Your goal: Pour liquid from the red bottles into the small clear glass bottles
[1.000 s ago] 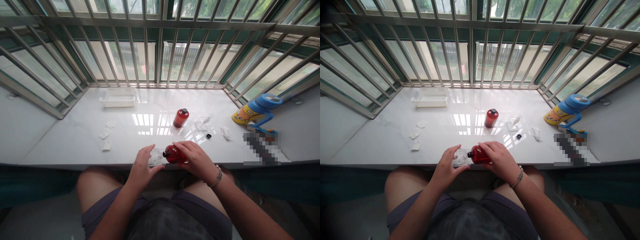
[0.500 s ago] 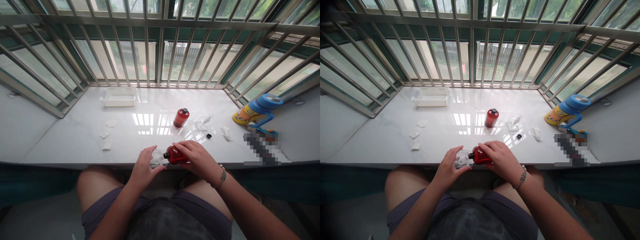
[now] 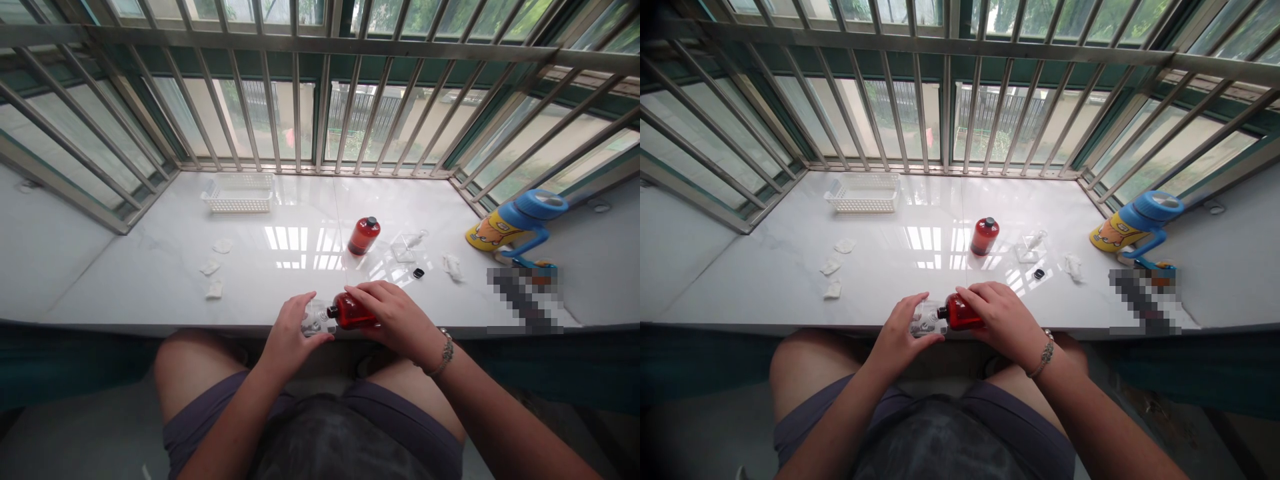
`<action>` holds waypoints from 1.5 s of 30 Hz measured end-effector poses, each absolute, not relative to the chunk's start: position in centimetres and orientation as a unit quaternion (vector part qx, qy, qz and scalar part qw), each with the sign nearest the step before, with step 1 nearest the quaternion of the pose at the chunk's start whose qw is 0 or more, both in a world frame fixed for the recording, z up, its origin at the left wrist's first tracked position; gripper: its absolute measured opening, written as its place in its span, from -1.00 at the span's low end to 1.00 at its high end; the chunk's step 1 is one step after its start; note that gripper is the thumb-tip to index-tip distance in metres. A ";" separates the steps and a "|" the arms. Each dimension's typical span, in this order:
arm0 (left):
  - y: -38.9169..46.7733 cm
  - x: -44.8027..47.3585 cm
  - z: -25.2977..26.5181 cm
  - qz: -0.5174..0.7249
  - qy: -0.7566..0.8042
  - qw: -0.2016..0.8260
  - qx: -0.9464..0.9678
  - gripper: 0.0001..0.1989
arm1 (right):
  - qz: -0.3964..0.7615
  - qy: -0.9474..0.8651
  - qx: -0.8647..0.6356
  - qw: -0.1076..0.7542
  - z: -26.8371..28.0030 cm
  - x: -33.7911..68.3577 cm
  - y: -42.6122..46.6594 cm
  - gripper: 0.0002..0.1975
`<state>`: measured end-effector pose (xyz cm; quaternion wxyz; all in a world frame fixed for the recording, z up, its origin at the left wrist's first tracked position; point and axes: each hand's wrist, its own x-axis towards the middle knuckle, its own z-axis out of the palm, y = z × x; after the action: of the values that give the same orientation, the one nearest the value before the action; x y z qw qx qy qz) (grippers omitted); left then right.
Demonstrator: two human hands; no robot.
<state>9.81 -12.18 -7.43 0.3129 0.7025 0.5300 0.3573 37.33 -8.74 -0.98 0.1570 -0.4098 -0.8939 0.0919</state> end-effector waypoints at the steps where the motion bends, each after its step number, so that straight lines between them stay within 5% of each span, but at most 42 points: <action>1: -12.2 9.8 -7.5 0.358 0.530 0.317 0.700 -0.14 | 0.093 -0.894 -0.410 0.156 -1.0 37.3 -8.7 -0.15; 45: -12.2 10.5 -9.6 0.401 0.544 0.423 0.603 -0.15 | 0.051 -0.906 -0.416 0.060 2.2 36.4 -8.8 -0.26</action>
<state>10.50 -12.20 -9.57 0.4231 0.6034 0.5441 0.4011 36.38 -8.81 2.25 0.0604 -0.4156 -0.9061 0.0508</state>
